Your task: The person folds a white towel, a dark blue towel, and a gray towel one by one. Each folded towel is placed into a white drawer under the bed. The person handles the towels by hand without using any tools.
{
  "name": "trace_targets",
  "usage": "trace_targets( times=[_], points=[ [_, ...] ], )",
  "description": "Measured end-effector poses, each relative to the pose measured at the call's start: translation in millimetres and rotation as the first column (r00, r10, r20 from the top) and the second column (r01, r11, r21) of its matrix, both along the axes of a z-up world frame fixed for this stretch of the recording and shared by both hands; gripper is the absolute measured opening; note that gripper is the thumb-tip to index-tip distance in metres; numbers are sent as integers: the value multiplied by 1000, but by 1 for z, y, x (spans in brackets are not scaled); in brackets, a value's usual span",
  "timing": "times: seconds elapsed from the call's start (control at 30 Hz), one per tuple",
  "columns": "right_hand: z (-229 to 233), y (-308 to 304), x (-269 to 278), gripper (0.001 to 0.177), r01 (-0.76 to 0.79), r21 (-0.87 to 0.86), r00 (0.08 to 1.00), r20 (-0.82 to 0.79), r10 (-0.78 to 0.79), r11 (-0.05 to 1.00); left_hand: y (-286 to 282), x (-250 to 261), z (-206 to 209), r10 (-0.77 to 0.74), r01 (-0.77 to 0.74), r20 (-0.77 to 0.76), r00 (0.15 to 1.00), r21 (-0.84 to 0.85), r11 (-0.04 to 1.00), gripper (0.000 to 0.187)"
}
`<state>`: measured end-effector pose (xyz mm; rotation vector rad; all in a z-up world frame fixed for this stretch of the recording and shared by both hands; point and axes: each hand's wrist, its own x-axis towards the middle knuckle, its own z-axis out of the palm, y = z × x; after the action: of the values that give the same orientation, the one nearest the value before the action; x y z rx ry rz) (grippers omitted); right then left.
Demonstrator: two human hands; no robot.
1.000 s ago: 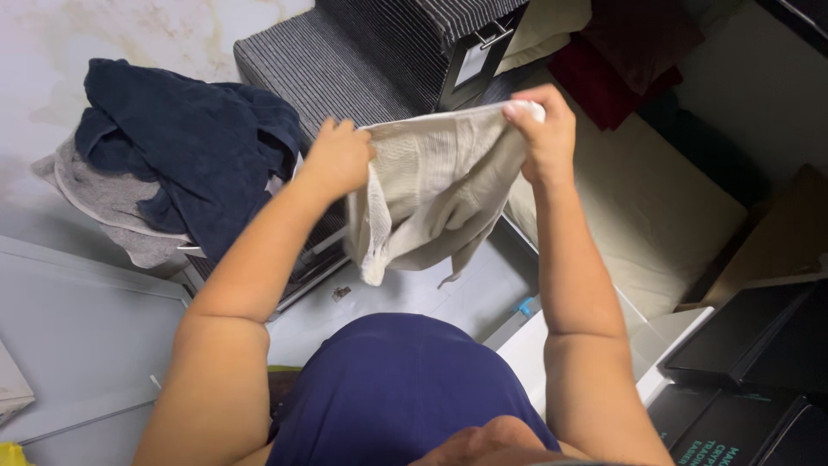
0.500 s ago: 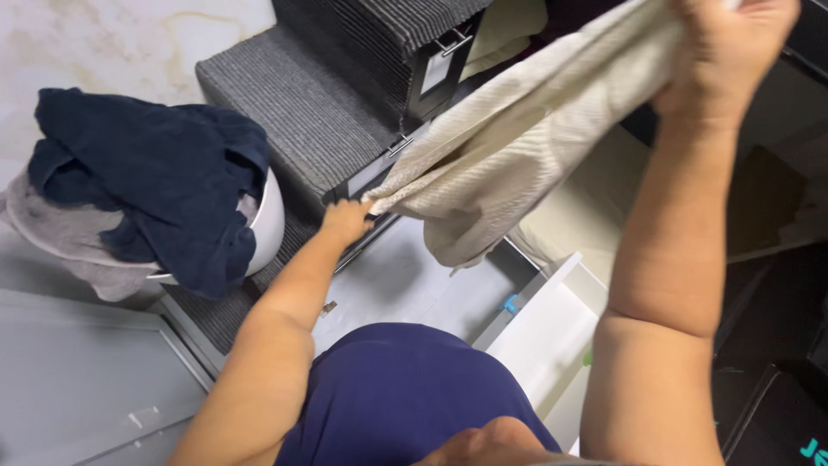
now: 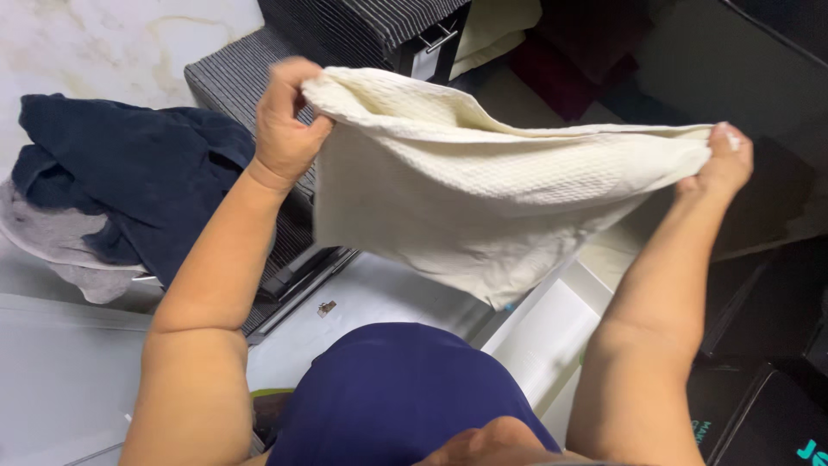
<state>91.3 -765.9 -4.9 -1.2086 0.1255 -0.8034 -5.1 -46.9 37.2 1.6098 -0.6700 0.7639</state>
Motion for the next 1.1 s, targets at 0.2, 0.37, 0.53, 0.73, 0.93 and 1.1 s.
trace_targets(
  times=[0.2, 0.37, 0.53, 0.73, 0.93, 1.1],
  points=[
    [-22, 23, 17, 26, -16, 57, 999, -43, 18, 998, -18, -42, 65, -391, 395, 68, 918, -48, 918, 23],
    [-24, 35, 27, 35, 29, -66, 999, -34, -32, 997, -3, -73, 88, -713, 761, -271, 647, 184, 622, 9],
    [-14, 33, 33, 37, 162, -284, 977, -89, -195, 945, 8, -53, 54, -252, 485, -415, 874, 751, 447, 24],
    [9, 35, 34, 35, 142, -580, 988, 33, -151, 802, 41, -16, -9, 195, 132, -221, 955, 912, 387, 34],
    [40, 45, 13, 36, -12, -625, 984, -145, -100, 780, 89, 13, -47, 238, -142, -80, 968, 604, 784, 28],
    [48, 79, -8, 31, -133, -520, 949, -312, -42, 843, 110, 55, -74, 413, -253, -264, 871, 480, 840, 26]
  ],
)
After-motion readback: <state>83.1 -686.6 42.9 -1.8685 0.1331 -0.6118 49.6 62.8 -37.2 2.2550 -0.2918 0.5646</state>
